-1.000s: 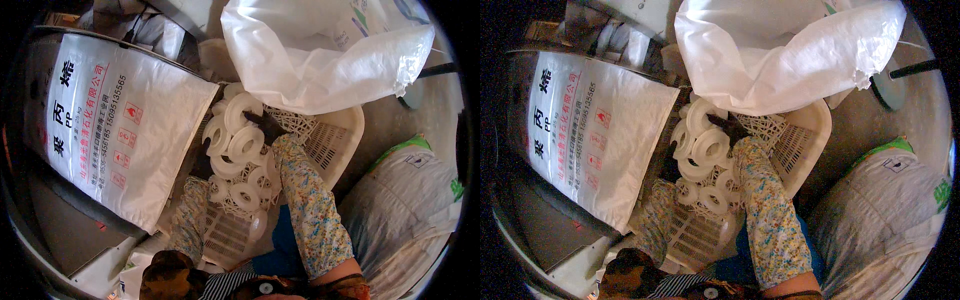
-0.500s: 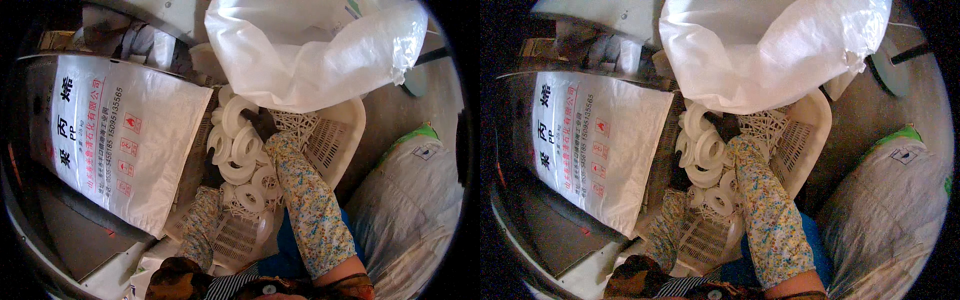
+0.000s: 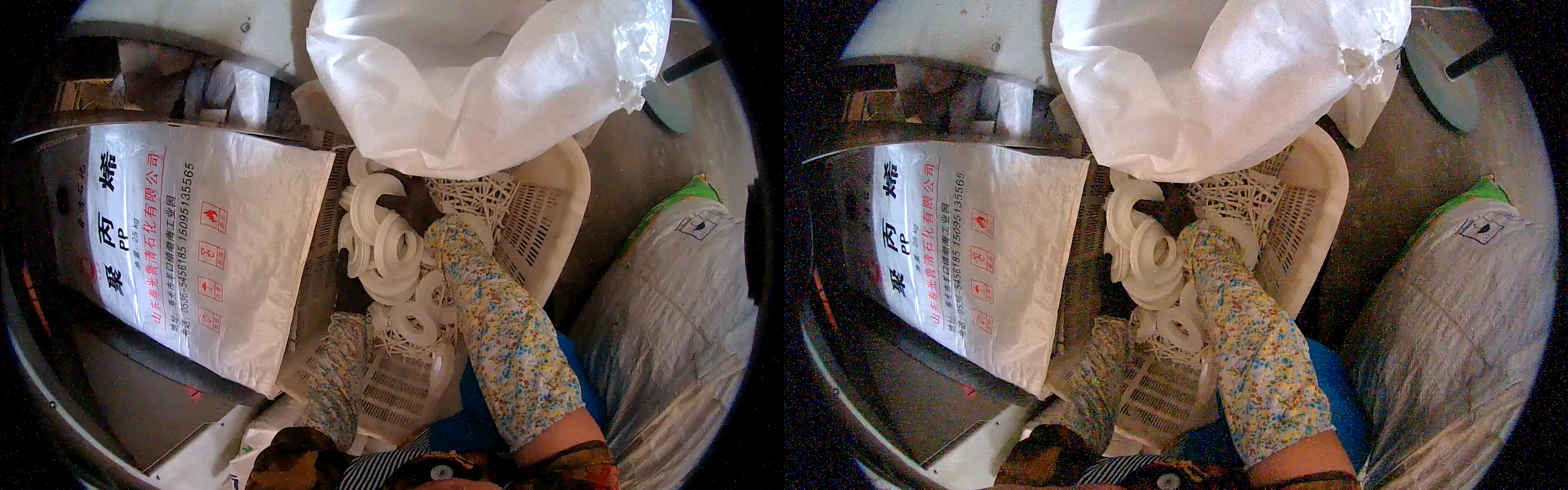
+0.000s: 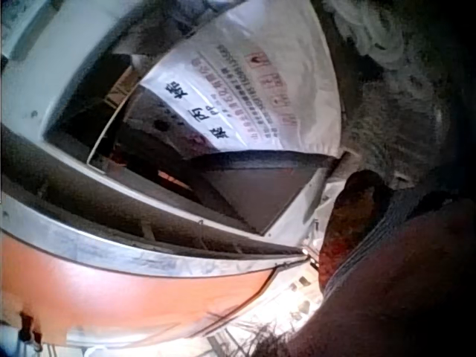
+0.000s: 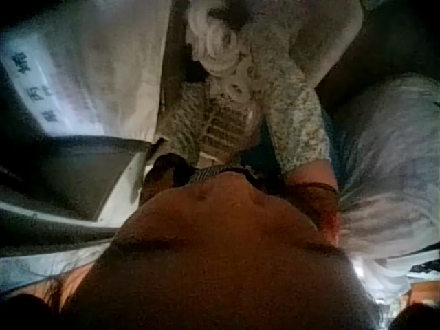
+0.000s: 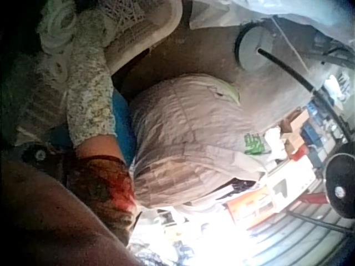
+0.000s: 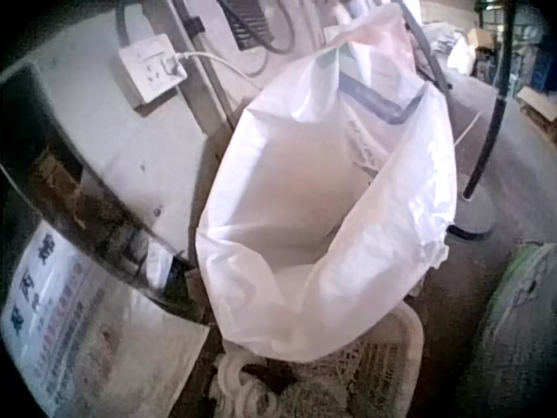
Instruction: The person sits on the floor and repeatedly picks up white plastic rings and black plastic caps. They insert the black caps into the center of the white rings and place the assembled units into a large white sack.
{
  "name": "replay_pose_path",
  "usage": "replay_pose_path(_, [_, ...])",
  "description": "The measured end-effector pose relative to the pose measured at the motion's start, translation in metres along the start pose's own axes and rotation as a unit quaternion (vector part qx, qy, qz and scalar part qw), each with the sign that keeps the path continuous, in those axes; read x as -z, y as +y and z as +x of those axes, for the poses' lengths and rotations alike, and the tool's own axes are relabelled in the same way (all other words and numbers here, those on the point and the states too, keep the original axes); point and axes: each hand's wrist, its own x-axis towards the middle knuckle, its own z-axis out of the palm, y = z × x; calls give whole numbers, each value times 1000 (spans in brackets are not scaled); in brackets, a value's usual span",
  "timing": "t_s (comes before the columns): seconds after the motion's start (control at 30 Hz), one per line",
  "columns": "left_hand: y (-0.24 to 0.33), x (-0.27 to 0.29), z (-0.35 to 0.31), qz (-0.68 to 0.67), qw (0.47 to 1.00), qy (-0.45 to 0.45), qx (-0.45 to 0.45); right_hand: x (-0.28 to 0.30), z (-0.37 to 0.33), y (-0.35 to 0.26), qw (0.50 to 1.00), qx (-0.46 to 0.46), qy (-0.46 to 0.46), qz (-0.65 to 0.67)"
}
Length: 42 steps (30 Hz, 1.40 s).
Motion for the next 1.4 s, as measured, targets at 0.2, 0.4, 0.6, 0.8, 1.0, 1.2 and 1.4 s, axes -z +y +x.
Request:
replay_pose_path(0.2, [-10,-4,12,2,999,-36,-15,11,11,51,996,-44,66,-36])
replay_pose_path(0.4, [-11,-16,7,8,999,-33,2,3,9,26,993,-44,31,-107])
replay_pose_path(0.6, [-16,-7,-11,16,1000,-4,14,-2,-9,14,994,-84,-49,-45])
replay_pose_path(0.8, [-18,-1,-44,21,999,18,27,-24,-28,21,988,-135,-67,33])
replay_pose_path(1.0, [-19,-21,-79,31,999,19,34,-34,-53,20,970,-144,-77,182])
replay_pose_path(1.2, [-37,-49,-110,28,999,-11,37,-23,-92,-87,973,-151,-107,135])
replay_pose_path(1.4, [-20,-108,-183,29,997,-67,7,-43,-126,-162,976,-96,-136,141])
